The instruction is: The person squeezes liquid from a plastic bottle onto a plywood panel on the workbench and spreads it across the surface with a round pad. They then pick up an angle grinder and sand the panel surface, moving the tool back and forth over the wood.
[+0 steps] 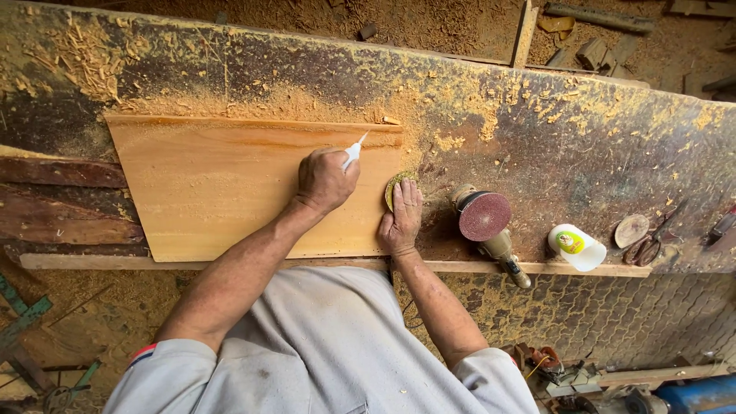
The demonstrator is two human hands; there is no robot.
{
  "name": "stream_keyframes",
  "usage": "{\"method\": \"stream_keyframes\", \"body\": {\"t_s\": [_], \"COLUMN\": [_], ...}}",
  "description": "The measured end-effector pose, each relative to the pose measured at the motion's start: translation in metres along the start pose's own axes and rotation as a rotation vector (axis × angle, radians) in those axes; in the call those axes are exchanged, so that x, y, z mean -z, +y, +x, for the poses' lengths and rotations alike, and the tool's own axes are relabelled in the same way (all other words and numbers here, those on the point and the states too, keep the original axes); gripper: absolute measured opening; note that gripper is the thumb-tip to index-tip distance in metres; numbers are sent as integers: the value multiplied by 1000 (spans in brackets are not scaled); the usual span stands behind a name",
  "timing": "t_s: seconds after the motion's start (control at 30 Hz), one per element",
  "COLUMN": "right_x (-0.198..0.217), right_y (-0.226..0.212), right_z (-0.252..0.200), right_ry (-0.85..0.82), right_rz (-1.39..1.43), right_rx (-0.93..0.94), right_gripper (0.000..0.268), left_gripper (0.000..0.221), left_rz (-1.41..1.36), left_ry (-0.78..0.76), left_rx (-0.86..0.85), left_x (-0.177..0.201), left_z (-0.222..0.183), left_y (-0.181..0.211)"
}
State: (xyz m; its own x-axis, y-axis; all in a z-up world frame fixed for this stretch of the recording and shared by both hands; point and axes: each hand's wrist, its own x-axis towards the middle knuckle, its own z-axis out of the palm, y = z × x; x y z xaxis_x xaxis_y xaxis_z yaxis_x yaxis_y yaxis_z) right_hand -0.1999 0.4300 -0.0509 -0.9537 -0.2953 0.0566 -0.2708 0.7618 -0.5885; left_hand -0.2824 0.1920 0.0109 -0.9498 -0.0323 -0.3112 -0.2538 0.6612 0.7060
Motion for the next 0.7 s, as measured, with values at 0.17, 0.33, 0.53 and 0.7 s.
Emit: {"method": "stream_keyframes", "body": {"t_s": [0.17,0.33,0.53,0.7], "right_x": [2,0,0,0], "right_y": [-5,-3,-2,-5], "right_z": [4,3,2,5], "right_ry": [-3,8,3,9], "right_rz": [1,-11,-20,-23], "right_rx": [12,16,13,33], "right_gripper": [63,62,64,66], "left_gripper": [28,32,28,26], "left_rz": [5,40,-36,25], "left_ry": [40,9,-28,86], "left_rx": [8,-8,107,45], "left_x": [15,-8,11,44], "left_z": [-12,-14,-15,-23], "left_y": [-12,-21,-20,-21]}}
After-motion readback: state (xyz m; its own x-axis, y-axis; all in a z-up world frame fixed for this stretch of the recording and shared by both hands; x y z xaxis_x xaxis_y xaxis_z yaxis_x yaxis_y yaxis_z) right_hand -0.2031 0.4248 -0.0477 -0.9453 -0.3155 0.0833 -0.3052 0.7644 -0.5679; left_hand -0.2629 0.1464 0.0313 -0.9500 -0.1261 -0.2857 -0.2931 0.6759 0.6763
